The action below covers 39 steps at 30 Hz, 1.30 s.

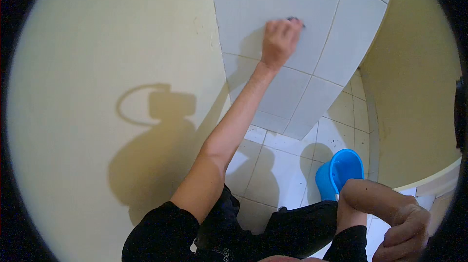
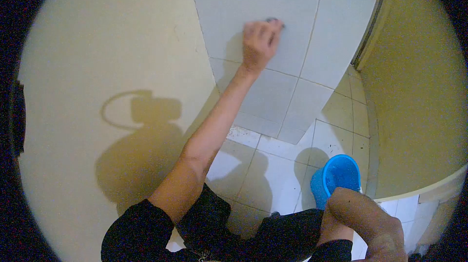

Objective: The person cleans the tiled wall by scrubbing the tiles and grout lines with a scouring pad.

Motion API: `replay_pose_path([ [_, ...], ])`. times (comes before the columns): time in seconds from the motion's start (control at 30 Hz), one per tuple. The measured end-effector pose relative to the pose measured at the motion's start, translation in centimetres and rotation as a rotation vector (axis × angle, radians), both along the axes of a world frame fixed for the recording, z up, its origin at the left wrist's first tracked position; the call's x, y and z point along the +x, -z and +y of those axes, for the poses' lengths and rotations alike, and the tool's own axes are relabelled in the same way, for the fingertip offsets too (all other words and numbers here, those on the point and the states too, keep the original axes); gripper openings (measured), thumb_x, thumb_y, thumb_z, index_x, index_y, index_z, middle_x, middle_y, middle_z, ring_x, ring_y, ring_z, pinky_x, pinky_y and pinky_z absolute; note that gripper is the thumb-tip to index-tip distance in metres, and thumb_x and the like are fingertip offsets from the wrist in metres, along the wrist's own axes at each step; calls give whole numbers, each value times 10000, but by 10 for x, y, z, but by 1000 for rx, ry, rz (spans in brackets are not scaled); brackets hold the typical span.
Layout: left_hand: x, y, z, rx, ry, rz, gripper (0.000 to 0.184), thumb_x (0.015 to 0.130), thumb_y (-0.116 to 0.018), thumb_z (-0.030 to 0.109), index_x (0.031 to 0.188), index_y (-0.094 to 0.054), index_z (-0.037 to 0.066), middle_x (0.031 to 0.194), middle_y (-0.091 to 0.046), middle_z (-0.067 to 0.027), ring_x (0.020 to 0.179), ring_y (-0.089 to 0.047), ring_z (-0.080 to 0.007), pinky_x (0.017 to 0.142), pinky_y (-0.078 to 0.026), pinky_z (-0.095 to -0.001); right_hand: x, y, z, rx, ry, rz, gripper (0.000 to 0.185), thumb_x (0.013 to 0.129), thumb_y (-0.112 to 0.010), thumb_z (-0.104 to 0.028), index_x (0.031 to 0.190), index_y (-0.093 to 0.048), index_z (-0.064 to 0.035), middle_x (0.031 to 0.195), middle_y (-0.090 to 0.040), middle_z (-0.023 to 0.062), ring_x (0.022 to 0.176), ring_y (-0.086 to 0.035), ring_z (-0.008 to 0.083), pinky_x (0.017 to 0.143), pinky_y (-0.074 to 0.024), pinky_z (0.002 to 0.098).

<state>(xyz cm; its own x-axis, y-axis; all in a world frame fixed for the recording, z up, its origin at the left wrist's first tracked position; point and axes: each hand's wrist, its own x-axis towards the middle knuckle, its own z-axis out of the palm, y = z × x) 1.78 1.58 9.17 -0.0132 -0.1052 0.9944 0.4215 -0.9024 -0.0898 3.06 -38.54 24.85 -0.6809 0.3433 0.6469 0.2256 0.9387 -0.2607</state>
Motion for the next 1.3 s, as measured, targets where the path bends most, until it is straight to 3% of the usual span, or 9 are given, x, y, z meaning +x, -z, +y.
replay_pose_path([
  [0.2,11,26,-5,295,3,318,238,798,-719,150,1035,-694,161,936,-639,30,841,-584,-167,792,-471,-320,1,-7,5,-37,-42,-61,208,381,-314,-170,515,-451,-91,492,-360,-51,390,-315,57,388,-131,248],
  [0.5,-28,-8,28,-23,-31,-228,135,811,-741,62,909,-673,125,860,-627,-6,789,-562,-205,710,-432,-367,3,-8,8,-45,-104,-34,221,377,-345,-202,515,-469,-82,497,-390,-40,398,-357,68,379,-174,251],
  [0.7,-23,-3,21,-12,-36,-131,116,826,-739,57,866,-642,107,833,-606,-17,780,-551,-221,699,-424,-375,13,-11,8,-94,-128,-110,322,384,-355,-315,550,-513,-88,497,-387,-41,402,-371,68,381,-175,254],
  [0.8,1,8,7,56,2,-23,195,797,-762,71,967,-682,120,879,-621,-8,847,-584,-208,735,-438,-369,12,9,29,138,-193,131,727,1055,-252,-534,501,-476,-119,436,-368,-26,346,-330,87,343,-185,236],
  [0.87,5,8,1,99,-5,11,207,792,-768,76,973,-680,125,877,-615,-1,838,-583,-202,734,-446,-365,38,-23,36,-10,-169,-258,383,931,-476,-315,576,-511,-176,549,-468,-57,439,-405,52,406,-248,230],
  [0.93,6,8,2,129,-31,31,221,787,-771,76,980,-677,129,871,-612,2,827,-581,-199,736,-451,-365,60,-37,49,-69,-106,-417,266,888,-567,-249,632,-533,-182,632,-522,-51,520,-464,72,459,-306,252],
  [1.07,-18,-3,24,79,-87,-72,148,827,-725,81,947,-662,138,865,-592,-9,797,-549,-221,715,-437,-377,71,18,100,418,437,129,324,926,-542,-343,692,-532,-119,574,-424,-13,522,-475,124,495,-328,275],
  [1.2,-42,-9,42,-125,-110,-409,106,845,-700,62,920,-647,117,836,-587,-41,774,-548,-251,735,-420,-400,91,30,149,-284,642,563,554,975,-399,-511,599,-439,-105,527,-306,-27,478,-279,96,478,-205,295],
  [1.3,-43,-4,37,-167,-121,-459,94,851,-695,54,875,-622,109,793,-573,-48,743,-537,-252,729,-410,-400,96,40,190,-339,916,546,615,978,-396,-518,513,-338,-120,504,-251,-46,478,-228,81,468,-171,301],
])
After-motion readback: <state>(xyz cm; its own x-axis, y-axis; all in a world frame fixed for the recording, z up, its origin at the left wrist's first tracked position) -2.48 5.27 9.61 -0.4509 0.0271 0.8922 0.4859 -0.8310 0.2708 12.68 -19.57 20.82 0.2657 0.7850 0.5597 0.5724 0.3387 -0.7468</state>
